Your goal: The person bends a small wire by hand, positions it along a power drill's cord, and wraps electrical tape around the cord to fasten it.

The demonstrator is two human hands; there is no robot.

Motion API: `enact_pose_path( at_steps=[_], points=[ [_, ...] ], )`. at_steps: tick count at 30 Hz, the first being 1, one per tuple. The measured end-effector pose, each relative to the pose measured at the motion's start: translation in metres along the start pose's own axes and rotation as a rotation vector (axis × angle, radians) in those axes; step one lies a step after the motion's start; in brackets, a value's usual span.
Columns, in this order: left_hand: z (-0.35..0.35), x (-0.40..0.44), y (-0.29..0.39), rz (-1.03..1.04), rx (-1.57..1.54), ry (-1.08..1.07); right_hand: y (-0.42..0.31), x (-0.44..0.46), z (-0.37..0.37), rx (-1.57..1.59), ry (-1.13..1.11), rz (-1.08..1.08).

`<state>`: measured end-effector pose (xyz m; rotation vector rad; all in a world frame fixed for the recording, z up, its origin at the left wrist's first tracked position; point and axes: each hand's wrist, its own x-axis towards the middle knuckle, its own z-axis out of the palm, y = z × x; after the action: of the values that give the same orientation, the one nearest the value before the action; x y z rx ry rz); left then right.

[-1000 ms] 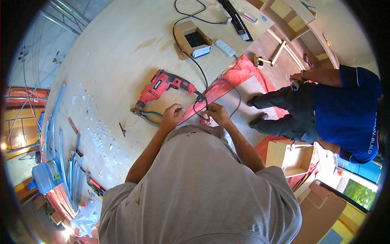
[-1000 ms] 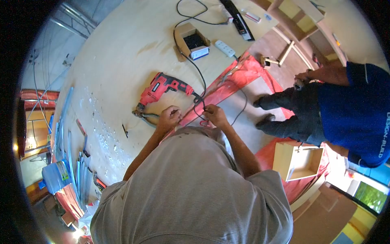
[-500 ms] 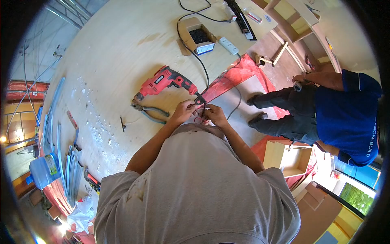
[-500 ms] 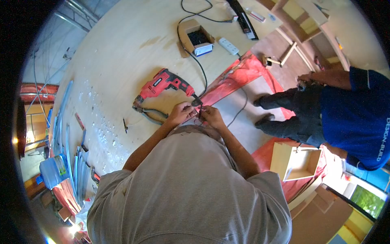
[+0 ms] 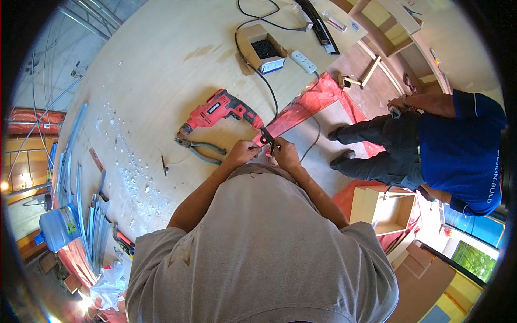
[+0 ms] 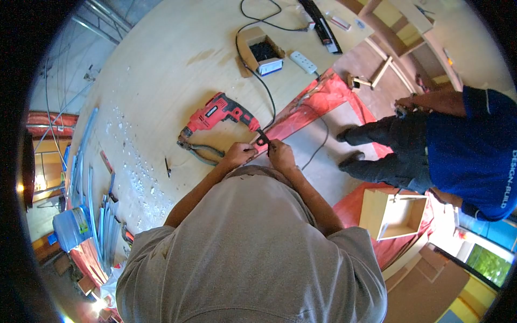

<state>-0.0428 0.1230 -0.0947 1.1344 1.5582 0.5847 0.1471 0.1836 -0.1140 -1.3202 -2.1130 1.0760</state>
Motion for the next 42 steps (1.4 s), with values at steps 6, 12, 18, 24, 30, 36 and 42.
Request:
enact_pose_path(
  at_steps=[6,12,18,24,30,36,42],
  points=[
    [0.004,0.003,-0.012,0.142,0.098,0.215,-0.002,-0.003,-0.009,0.297,-0.109,0.221],
    [-0.011,-0.001,-0.019,0.125,0.194,0.227,0.017,-0.003,-0.008,0.539,-0.205,0.363],
    [-0.023,-0.013,-0.024,0.244,0.023,0.355,0.030,-0.005,-0.002,0.654,-0.249,0.393],
    [-0.033,-0.016,-0.009,0.176,-0.016,0.488,0.031,-0.002,-0.004,0.541,-0.268,0.376],
    [-0.038,-0.019,0.005,0.070,-0.028,0.490,0.024,0.002,-0.004,0.559,-0.271,0.324],
    [-0.034,-0.013,-0.006,0.206,-0.042,0.599,0.024,0.007,-0.003,0.560,-0.315,0.346],
    [-0.033,-0.013,-0.005,0.182,0.002,0.668,0.022,0.007,-0.005,0.539,-0.321,0.318]
  ],
)
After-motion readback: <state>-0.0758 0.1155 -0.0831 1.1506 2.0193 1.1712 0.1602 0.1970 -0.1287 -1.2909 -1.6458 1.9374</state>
